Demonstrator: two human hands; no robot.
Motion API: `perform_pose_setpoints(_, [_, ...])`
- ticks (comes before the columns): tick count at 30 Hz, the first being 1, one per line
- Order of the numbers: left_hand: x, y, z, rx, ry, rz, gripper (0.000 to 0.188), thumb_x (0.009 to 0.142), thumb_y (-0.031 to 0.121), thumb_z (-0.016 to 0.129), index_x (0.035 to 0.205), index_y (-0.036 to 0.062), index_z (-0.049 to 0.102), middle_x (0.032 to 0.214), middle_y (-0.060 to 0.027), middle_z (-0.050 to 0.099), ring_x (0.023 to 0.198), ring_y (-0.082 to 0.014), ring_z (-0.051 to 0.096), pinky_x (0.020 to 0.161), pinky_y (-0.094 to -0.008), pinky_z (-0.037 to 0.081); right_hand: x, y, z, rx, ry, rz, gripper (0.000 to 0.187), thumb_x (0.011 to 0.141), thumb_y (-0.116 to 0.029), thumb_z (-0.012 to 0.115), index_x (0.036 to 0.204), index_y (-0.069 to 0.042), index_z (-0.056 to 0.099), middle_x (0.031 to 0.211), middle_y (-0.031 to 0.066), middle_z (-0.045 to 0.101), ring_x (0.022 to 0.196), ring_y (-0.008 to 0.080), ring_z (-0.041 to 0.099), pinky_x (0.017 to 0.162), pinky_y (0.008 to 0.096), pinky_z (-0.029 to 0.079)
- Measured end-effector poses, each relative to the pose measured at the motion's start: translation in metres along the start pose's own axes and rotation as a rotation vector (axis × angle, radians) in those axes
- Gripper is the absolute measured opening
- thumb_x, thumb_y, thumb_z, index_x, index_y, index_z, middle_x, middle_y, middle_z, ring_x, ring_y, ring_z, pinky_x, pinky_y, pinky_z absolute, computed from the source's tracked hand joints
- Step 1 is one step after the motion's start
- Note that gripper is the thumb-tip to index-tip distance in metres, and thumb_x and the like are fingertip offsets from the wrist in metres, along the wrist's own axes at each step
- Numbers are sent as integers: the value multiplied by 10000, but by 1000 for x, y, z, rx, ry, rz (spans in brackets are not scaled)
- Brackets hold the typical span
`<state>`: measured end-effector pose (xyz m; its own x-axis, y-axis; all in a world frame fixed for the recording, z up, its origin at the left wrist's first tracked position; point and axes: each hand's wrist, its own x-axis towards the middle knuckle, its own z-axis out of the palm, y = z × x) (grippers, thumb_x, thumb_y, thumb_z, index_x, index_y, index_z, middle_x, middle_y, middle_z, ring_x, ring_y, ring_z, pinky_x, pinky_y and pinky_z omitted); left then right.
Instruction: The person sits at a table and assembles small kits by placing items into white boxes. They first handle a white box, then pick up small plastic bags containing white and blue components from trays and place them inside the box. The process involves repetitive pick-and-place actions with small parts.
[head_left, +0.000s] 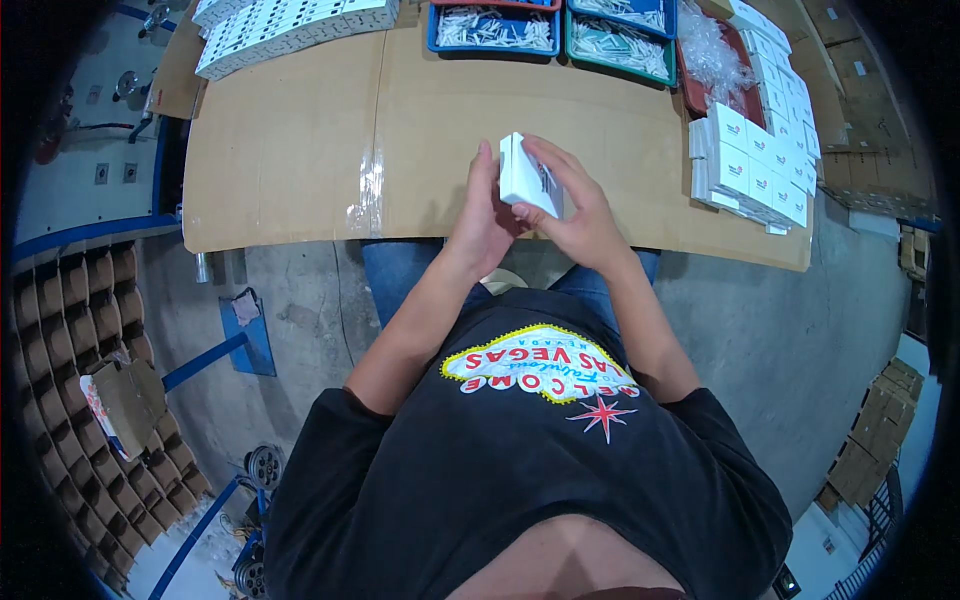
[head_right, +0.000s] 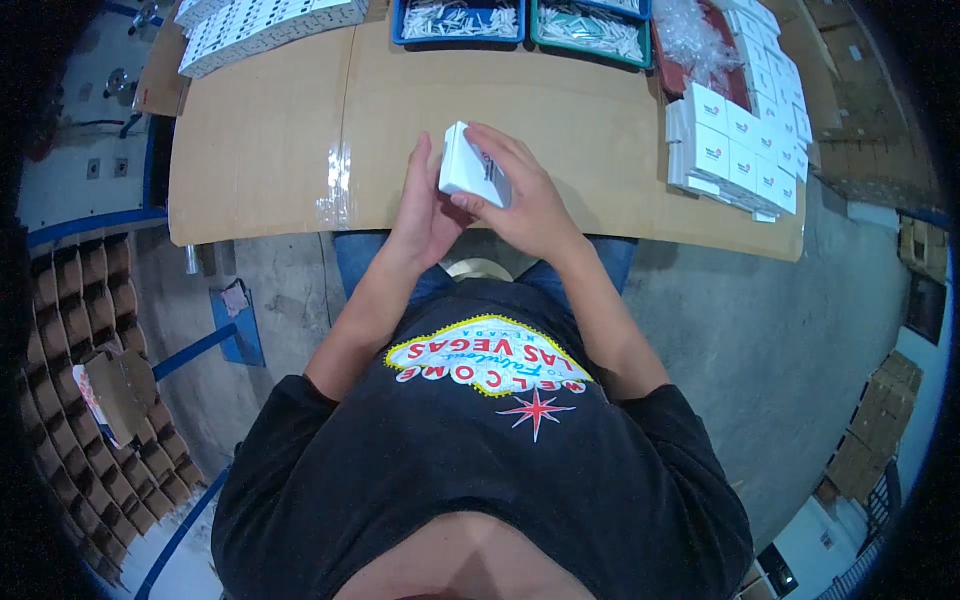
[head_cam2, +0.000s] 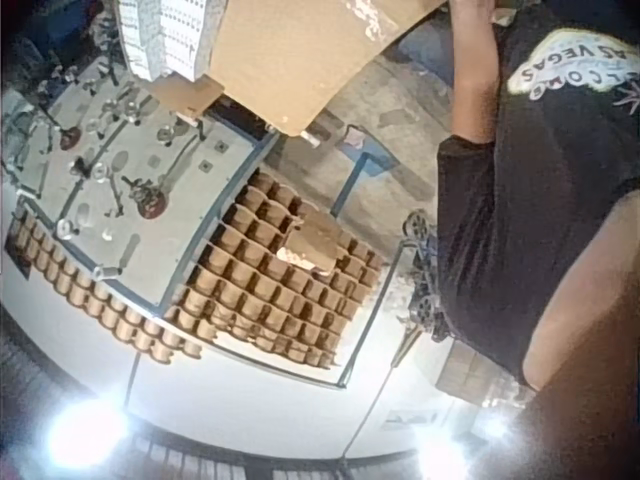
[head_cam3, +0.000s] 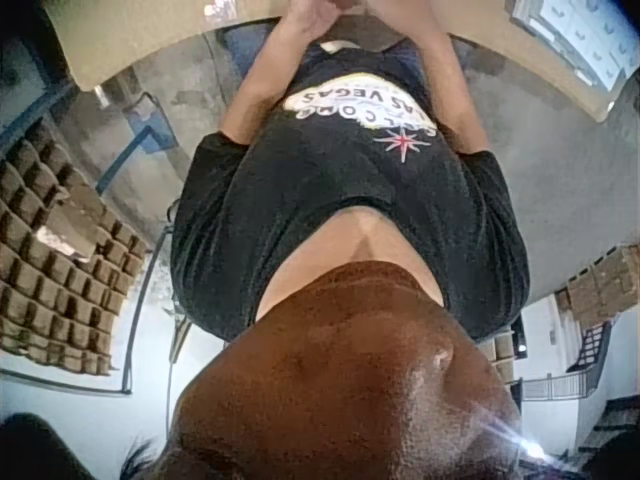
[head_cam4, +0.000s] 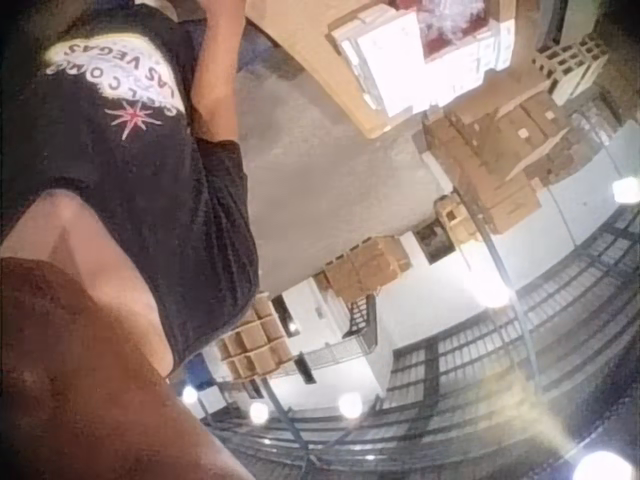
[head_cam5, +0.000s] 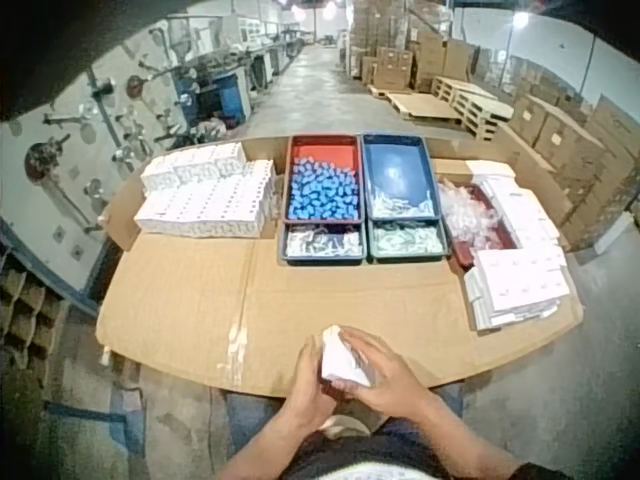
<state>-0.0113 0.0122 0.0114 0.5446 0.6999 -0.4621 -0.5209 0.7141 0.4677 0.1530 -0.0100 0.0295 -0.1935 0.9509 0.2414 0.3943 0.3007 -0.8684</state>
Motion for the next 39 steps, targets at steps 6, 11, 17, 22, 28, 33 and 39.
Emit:
perform_pose_setpoints(6, [-1, -12, 9, 141, 132, 30, 596, 1006, 651, 387, 1295, 154, 543, 1128, -22, 633, 1002, -128, 625, 822, -311, 513, -3, -3, 9, -59, -7, -59, 680, 829, -211, 770, 1408, 18, 499, 1425, 225, 516, 1328, 380, 493, 1112, 430, 394])
perform_pose_setpoints(11, [-5, -12, 24, 59, 197, 117, 572, 1008, 651, 388, 1263, 168, 558, 1072, -8, 627, 952, -109, 612, 763, -302, 492, -4, 9, 13, -120, -5, -163, 678, 881, -238, 728, 1435, 46, 459, 1460, 253, 483, 1367, 402, 458, 1127, 443, 376])
perform_pose_setpoints(17, [-4, -25, 19, 36, 192, 174, 547, 1031, 607, 376, 1303, 159, 532, 1143, -13, 603, 1052, -132, 575, 896, -334, 460, -6, 16, 17, -35, 29, -224, 611, 947, -242, 647, 1439, 62, 448, 1465, 263, 477, 1366, 426, 456, 1138, 445, 360])
perform_pose_setpoints(22, [-6, -23, 22, 25, 203, 197, 502, 1032, 590, 399, 1252, 168, 557, 1087, 6, 606, 994, -105, 573, 873, -318, 448, -8, 19, 19, 42, 6, -173, 579, 983, -258, 601, 1445, 58, 447, 1469, 251, 481, 1381, 413, 447, 1143, 431, 353])
perform_pose_setpoints(28, [-4, -27, 25, 196, 204, 299, 494, 1051, 531, 408, 1286, 119, 545, 1144, -23, 590, 1031, -123, 566, 931, -322, 444, -8, 19, 21, 169, 41, -205, 641, 1056, -425, 422, 1490, 45, 388, 1532, 244, 407, 1432, 392, 386, 1174, 418, 297])
perform_pose_setpoints(33, [-5, -20, 39, 507, 191, 678, 483, 1056, 302, 487, 1444, 21, 417, 1248, -70, 530, 1090, -127, 538, 971, -303, 439, -15, 20, 30, 234, 149, -201, 700, 1063, -491, 329, 1498, 57, 368, 1570, 248, 343, 1463, 384, 334, 1194, 426, 250])
perform_pose_setpoints(39, [-6, -16, 24, 697, 59, 1007, 663, 941, 120, 617, 1508, 21, 288, 1398, -136, 413, 1266, -221, 467, 1072, -366, 384, -22, 27, 24, 295, 147, -156, 689, 1068, -472, 310, 1481, 74, 386, 1540, 259, 387, 1437, 369, 384, 1183, 435, 276])
